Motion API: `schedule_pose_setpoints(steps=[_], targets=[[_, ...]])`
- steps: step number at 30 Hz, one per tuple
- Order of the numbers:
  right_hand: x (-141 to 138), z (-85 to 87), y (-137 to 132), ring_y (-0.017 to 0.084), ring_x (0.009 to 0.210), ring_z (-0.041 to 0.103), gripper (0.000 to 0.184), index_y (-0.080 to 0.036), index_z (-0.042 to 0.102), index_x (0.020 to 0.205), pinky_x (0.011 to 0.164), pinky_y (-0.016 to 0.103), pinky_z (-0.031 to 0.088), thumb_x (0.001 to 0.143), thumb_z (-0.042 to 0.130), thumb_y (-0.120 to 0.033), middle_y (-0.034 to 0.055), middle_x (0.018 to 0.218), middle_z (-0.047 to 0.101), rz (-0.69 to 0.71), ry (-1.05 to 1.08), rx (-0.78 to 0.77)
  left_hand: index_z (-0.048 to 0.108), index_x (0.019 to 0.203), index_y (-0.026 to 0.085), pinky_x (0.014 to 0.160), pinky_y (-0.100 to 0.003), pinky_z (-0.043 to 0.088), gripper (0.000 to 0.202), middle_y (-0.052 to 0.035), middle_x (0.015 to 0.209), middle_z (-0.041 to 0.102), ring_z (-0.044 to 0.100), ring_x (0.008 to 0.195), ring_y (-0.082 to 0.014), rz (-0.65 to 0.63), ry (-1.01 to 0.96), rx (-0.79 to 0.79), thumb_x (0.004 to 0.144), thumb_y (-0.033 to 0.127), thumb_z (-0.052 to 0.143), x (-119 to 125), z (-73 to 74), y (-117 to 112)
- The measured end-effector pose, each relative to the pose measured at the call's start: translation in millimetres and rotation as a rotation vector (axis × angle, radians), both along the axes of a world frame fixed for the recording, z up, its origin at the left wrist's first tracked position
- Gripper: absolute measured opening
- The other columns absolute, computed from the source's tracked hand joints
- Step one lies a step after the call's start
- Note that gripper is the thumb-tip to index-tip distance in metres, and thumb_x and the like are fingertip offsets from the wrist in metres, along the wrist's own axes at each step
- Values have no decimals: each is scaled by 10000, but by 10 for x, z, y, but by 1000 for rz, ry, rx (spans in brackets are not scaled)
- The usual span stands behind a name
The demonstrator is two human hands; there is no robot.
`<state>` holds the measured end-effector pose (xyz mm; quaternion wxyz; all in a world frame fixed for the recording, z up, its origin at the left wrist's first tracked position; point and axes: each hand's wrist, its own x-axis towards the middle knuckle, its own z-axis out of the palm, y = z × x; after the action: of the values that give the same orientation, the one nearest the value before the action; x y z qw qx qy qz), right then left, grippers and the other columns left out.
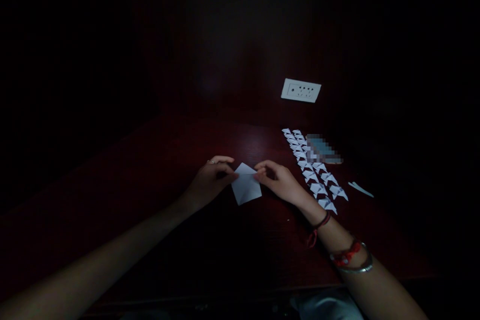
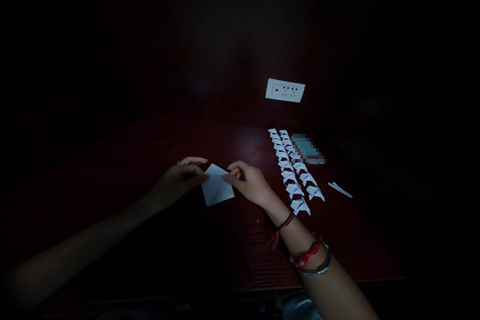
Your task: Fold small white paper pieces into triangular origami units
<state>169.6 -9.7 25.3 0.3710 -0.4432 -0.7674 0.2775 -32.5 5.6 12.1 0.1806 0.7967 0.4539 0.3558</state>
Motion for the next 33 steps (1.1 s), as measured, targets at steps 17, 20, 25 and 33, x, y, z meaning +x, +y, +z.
schedule_pose_setpoints(steps=[17, 20, 25, 33], targets=[[93, -100, 138, 98, 642, 543, 285, -129, 564, 966, 627, 210, 411, 683, 538, -143, 22, 754, 613, -304, -142, -55, 552, 1009, 247, 855, -347, 323, 213, -24, 1037, 552, 506, 949, -181, -317, 587, 317, 864, 250, 395, 36, -129, -84], [111, 3, 80, 120, 729, 555, 259, -139, 561, 967, 680, 230, 413, 719, 514, -198, 35, 817, 611, -334, -138, 99, 565, 972, 206, 877, -339, 311, 190, -36, 1066, 546, 502, 960, -180, -322, 565, 343, 846, 232, 425, 44, -61, -143], [152, 161, -87, 131, 630, 557, 159, -184, 619, 804, 599, 237, 388, 746, 484, -245, 31, 704, 626, -251, -367, 99, 569, 921, 207, 897, -351, 295, 145, -24, 1002, 584, 491, 992, -190, -446, 520, 323, 821, 226, 466, 41, -35, -184], [85, 58, -60, 121, 539, 535, 170, -190, 647, 685, 497, 219, 340, 710, 539, -318, 23, 577, 610, -181, -459, -58, 520, 838, 181, 722, -281, 395, 140, -24, 900, 523, 504, 824, -153, -191, 260, 111, 839, 250, 399, 85, -27, -108]])
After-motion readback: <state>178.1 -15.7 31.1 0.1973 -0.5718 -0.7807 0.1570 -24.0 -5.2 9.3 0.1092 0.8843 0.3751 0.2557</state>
